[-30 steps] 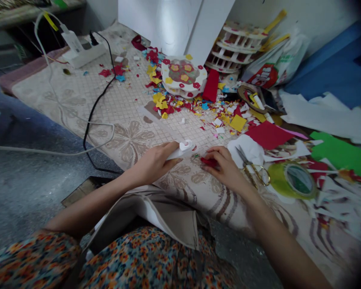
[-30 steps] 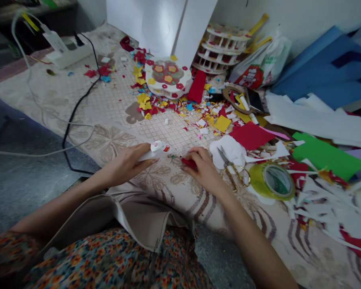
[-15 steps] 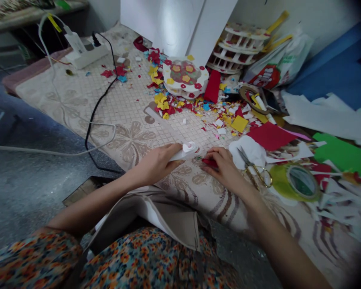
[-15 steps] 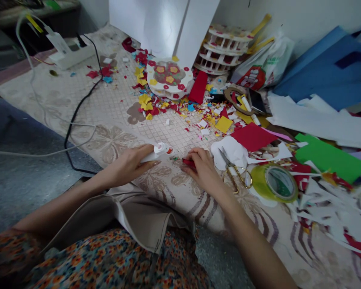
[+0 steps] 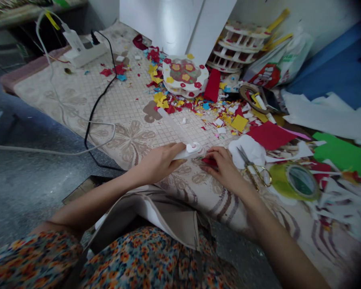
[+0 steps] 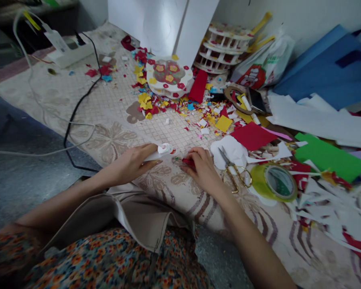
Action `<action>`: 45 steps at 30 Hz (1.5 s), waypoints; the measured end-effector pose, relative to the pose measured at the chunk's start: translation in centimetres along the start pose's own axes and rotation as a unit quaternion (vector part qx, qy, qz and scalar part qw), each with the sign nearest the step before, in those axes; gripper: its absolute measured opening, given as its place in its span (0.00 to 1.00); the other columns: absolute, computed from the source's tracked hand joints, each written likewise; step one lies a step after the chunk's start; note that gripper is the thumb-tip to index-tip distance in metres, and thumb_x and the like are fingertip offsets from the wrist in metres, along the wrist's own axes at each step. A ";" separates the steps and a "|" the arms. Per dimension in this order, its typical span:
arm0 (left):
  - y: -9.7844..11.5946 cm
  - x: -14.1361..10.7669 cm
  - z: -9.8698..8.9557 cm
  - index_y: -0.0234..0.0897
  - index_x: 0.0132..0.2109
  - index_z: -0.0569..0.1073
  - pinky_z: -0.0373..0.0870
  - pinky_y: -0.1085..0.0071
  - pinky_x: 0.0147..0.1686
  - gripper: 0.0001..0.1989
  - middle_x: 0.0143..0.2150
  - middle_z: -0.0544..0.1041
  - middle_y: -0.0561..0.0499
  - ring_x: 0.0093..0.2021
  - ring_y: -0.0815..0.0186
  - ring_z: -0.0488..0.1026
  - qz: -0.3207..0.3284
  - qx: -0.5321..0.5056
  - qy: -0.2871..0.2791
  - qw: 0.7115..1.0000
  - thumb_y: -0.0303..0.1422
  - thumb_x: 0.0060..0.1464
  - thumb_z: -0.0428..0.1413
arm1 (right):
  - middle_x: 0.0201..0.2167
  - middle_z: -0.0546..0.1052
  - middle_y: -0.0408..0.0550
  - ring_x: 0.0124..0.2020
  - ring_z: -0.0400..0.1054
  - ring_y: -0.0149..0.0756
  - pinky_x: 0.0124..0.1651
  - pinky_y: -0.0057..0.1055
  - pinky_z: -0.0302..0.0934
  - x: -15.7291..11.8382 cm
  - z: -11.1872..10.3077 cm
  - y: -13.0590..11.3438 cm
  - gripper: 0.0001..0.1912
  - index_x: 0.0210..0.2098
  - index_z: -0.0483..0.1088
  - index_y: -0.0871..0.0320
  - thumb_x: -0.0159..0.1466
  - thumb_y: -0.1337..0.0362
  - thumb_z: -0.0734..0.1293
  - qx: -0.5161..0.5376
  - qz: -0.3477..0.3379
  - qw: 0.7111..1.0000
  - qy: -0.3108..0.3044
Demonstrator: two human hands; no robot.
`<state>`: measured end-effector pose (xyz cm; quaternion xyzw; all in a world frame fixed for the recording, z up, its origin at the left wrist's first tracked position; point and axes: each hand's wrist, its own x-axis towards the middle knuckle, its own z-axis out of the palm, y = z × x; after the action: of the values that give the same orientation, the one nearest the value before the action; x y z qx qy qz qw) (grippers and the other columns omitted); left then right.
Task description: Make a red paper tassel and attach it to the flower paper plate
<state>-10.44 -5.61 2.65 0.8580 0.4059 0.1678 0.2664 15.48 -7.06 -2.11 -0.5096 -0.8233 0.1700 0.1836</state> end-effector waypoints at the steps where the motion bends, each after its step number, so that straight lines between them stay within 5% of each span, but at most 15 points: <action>1: 0.1 0.0 0.0 0.36 0.43 0.66 0.64 0.69 0.35 0.06 0.35 0.72 0.48 0.35 0.63 0.70 0.000 0.001 0.000 1.000 0.33 0.61 0.48 | 0.48 0.66 0.55 0.53 0.62 0.51 0.54 0.54 0.60 0.0 0.0 0.0 0.11 0.43 0.67 0.54 0.62 0.59 0.65 0.000 -0.001 1.000 0.001; 21: -0.6 -0.1 -0.6 0.35 0.44 0.66 0.64 0.69 0.37 0.06 0.39 0.74 0.47 0.37 0.62 0.71 -0.001 -0.028 0.025 0.999 0.32 0.60 0.49 | 0.49 0.66 0.54 0.53 0.60 0.48 0.56 0.50 0.58 0.0 -0.2 0.2 0.09 0.42 0.66 0.55 0.64 0.59 0.65 0.031 -0.001 0.999 -0.012; 25: -0.7 -0.2 -0.7 0.35 0.40 0.65 0.64 0.70 0.34 0.04 0.36 0.73 0.47 0.35 0.64 0.71 -0.007 -0.029 0.030 0.999 0.32 0.60 0.49 | 0.45 0.68 0.53 0.51 0.62 0.45 0.54 0.48 0.58 0.4 -0.1 0.2 0.07 0.39 0.67 0.55 0.68 0.62 0.59 0.054 0.006 0.998 0.014; 33: -0.8 -0.4 -0.6 0.36 0.42 0.65 0.64 0.70 0.35 0.05 0.37 0.73 0.48 0.36 0.64 0.71 -0.010 -0.033 0.033 0.999 0.32 0.60 0.49 | 0.41 0.68 0.52 0.45 0.64 0.45 0.49 0.44 0.60 1.1 0.7 0.1 0.02 0.32 0.66 0.55 0.62 0.65 0.64 0.029 0.038 0.998 0.051; 45: -0.8 -0.6 -0.6 0.35 0.44 0.66 0.64 0.68 0.38 0.08 0.39 0.74 0.46 0.39 0.62 0.71 -0.024 -0.049 0.025 0.998 0.33 0.61 0.48 | 0.38 0.69 0.51 0.43 0.64 0.43 0.47 0.43 0.60 1.1 0.2 0.3 0.04 0.36 0.65 0.54 0.66 0.64 0.59 0.081 0.032 0.995 0.046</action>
<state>-11.62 -5.48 2.62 0.8296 0.4237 0.2023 0.3023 15.16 -5.95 -2.33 -0.5267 -0.7805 0.2186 0.2564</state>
